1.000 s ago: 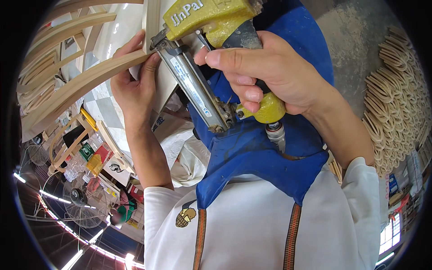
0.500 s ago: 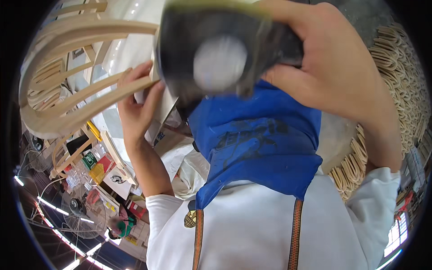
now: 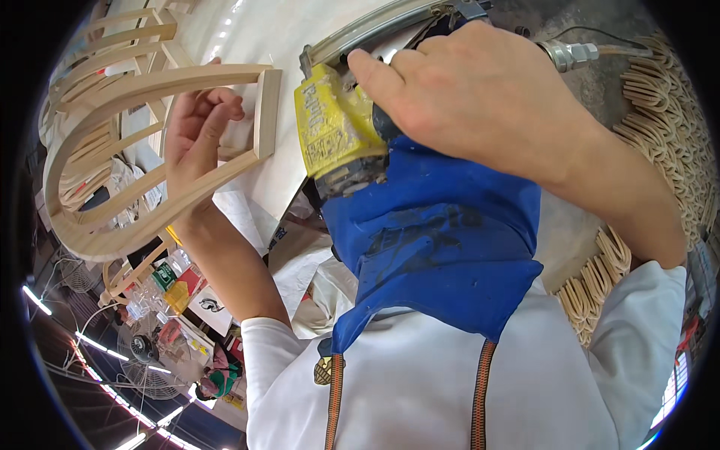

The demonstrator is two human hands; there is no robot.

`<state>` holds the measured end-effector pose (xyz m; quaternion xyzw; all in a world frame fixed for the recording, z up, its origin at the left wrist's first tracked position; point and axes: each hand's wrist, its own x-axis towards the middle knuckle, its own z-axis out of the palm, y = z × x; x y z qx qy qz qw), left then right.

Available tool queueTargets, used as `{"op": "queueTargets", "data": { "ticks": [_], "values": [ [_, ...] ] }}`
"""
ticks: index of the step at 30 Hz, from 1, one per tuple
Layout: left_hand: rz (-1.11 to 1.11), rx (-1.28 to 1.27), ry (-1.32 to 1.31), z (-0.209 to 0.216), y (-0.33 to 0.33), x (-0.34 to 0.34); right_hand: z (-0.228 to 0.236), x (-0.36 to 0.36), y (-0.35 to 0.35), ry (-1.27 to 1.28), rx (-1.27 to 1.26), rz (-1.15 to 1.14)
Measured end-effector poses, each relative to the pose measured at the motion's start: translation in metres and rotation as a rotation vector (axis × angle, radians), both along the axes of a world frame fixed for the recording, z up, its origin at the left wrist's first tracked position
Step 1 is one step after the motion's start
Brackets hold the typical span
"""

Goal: Assembling and fastening wooden frame components using a pneumatic nail gun at a workbench.

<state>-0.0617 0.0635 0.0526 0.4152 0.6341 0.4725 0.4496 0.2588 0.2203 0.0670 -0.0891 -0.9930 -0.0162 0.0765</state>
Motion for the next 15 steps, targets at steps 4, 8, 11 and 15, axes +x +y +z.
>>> {"op": "queueTargets", "data": {
  "ticks": [4, 8, 11, 15],
  "values": [
    [-0.014, -0.050, 0.085, 0.000, 0.026, 0.021, 0.004, 0.000, 0.002, -0.082, 0.027, -0.003],
    [0.004, -0.019, 0.125, -0.009, 0.033, 0.028, 0.012, -0.007, 0.001, -0.117, 0.052, 0.024],
    [0.038, 0.031, 0.134, -0.014, 0.034, 0.029, 0.006, -0.016, 0.002, -0.100, 0.056, 0.075],
    [0.070, 0.097, 0.239, -0.018, 0.031, 0.032, -0.009, -0.024, -0.003, -0.013, 0.040, 0.121]
  ]
}}
